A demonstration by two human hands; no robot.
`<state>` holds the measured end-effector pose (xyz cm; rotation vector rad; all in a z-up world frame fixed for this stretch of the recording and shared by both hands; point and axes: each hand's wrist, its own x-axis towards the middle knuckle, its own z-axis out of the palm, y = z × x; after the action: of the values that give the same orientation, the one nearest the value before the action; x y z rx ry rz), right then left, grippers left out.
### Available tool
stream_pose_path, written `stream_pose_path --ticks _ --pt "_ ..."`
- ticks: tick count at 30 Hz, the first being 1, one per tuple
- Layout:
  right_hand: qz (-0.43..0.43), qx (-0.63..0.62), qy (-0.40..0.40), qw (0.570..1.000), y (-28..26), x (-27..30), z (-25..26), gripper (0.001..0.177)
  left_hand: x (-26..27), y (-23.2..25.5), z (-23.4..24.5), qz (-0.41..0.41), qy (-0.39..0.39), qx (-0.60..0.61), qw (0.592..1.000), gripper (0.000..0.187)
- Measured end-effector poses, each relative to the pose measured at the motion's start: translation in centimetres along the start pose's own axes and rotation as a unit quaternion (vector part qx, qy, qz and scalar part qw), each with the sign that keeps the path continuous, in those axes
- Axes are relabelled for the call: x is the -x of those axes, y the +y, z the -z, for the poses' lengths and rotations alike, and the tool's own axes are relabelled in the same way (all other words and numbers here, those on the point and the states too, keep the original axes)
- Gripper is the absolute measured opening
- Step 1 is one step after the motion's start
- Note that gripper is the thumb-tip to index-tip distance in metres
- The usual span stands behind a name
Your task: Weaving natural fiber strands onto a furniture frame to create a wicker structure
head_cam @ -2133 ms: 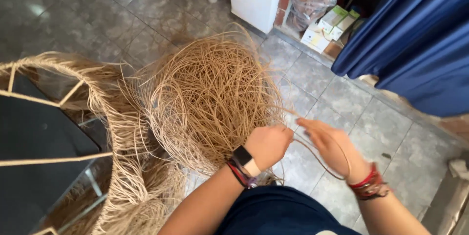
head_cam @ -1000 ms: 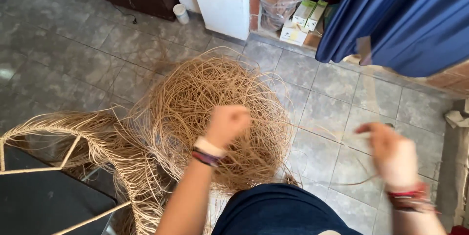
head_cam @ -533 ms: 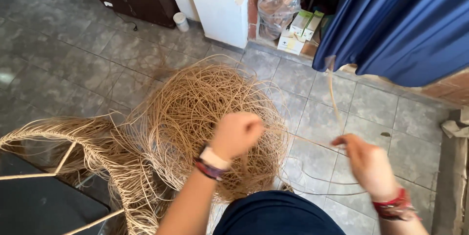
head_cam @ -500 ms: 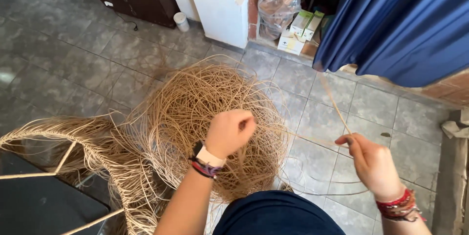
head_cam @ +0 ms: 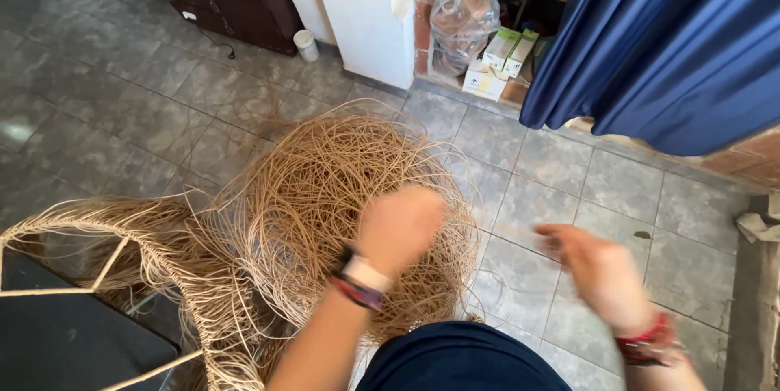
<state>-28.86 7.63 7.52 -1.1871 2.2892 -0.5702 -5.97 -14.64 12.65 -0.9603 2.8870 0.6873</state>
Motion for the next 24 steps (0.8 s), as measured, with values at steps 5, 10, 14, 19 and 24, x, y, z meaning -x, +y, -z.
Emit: stream_pose_path --ticks 5,10,14,19,24 --pt "0.096 -0.075 -0.009 0.993 -2.0 -0.2 -2.5 0.035 -0.4 2.2 -5.4 -0.224 0.059 0.095 0.968 0.027" --pt "0.019 -0.042 0.05 0.998 0.9 0.9 1.8 0.034 0.3 -2.3 -0.4 -0.124 0.12 0.156 0.973 0.022" --pt "0.069 -0.052 -0.007 0.996 -2.3 0.9 -0.2 0.035 0.2 2.7 -2.1 -0.22 0.11 0.086 0.965 0.035" --pt "0.126 -0.041 0.004 0.991 -0.6 1.2 1.5 0.033 -0.3 0.7 -2.3 -0.267 0.109 0.097 0.952 0.019" --pt "0.152 -0.032 0.026 0.987 1.8 1.3 2.6 0.034 0.4 1.3 0.5 -0.177 0.149 0.095 0.968 0.031"
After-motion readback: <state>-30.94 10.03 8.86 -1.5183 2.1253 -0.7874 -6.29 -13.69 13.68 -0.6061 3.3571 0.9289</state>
